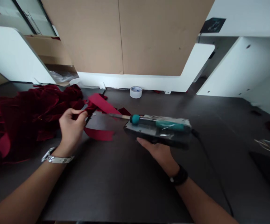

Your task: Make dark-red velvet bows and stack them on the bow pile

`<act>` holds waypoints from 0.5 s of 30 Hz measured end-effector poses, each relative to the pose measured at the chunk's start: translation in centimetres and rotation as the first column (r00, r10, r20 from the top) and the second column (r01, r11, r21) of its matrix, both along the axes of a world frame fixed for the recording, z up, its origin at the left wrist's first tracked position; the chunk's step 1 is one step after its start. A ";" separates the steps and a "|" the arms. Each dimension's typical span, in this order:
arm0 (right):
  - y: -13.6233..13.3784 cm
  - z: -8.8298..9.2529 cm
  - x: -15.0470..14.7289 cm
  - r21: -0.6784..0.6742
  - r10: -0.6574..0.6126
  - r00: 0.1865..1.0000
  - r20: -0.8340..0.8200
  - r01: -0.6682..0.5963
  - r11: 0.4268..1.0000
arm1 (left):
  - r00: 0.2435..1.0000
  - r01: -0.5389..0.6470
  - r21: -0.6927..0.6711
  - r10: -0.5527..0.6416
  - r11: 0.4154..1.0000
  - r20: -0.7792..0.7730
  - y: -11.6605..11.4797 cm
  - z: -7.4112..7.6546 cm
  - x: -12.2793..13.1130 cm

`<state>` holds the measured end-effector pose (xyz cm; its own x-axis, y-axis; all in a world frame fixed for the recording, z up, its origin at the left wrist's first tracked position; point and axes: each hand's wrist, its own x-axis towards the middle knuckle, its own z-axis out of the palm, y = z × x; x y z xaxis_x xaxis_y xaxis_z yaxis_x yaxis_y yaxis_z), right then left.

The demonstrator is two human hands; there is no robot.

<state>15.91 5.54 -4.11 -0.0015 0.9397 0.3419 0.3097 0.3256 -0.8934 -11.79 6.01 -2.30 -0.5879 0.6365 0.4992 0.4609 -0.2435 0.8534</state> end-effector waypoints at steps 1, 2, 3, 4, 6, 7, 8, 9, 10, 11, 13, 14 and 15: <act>0.3 0.2 -0.2 0.019 -0.074 0.991 -0.108 0.076 0.997 | 0.995 -0.062 0.066 0.067 0.996 -0.078 -0.2 0.2 0.1; 0.6 0.4 -0.3 0.037 -0.137 0.966 -0.217 0.149 0.988 | 0.980 -0.065 0.126 0.087 0.990 -0.179 -0.6 0.3 0.4; 1.0 0.6 -0.2 0.052 -0.189 0.931 -0.313 0.215 0.975 | 0.953 0.003 0.164 0.046 0.986 -0.298 -1.0 0.2 1.0; 1.5 0.8 -0.1 0.065 -0.228 0.893 -0.388 0.273 0.960 | 0.901 0.139 0.156 -0.060 0.978 -0.429 -1.4 0.0 1.7; 2.5 1.0 0.3 0.068 -0.281 0.801 -0.529 0.371 0.926 | 0.704 0.428 0.013 -0.324 0.904 -0.632 -2.2 -0.6 3.4; 3.1 1.2 0.7 0.053 -0.294 0.750 -0.592 0.401 0.915 | 0.587 0.526 -0.090 -0.438 0.846 -0.681 -2.6 -1.0 4.2; 3.6 1.3 1.0 0.029 -0.301 0.703 -0.645 0.416 0.909 | 0.489 0.584 -0.183 -0.523 0.791 -0.698 -2.8 -1.3 4.8; 4.0 1.5 1.4 0.004 -0.305 0.661 -0.686 0.422 0.907 | 0.417 0.616 -0.255 -0.583 0.745 -0.697 -3.0 -1.5 5.3; 4.4 1.6 1.7 -0.021 -0.311 0.628 -0.713 0.425 0.905 | 0.370 0.632 -0.307 -0.625 0.711 -0.687 -3.1 -1.7 5.6; 4.7 1.8 2.1 -0.042 -0.322 0.609 -0.725 0.428 0.903 | 0.341 0.643 -0.342 -0.655 0.686 -0.674 -3.2 -1.8 5.8; 5.0 2.0 2.7 -0.068 -0.347 0.594 -0.726 0.440 0.895 | 0.294 0.659 -0.400 -0.707 0.638 -0.644 -3.3 -1.8 5.8; 5.2 2.0 3.0 -0.072 -0.355 0.592 -0.723 0.446 0.892 | 0.269 0.663 -0.427 -0.729 0.614 -0.630 -3.3 -1.7 5.7; 5.3 2.0 3.2 -0.076 -0.359 0.591 -0.722 0.449 0.890 | 0.244 0.663 -0.457 -0.748 0.593 -0.617 -3.3 -1.7 5.6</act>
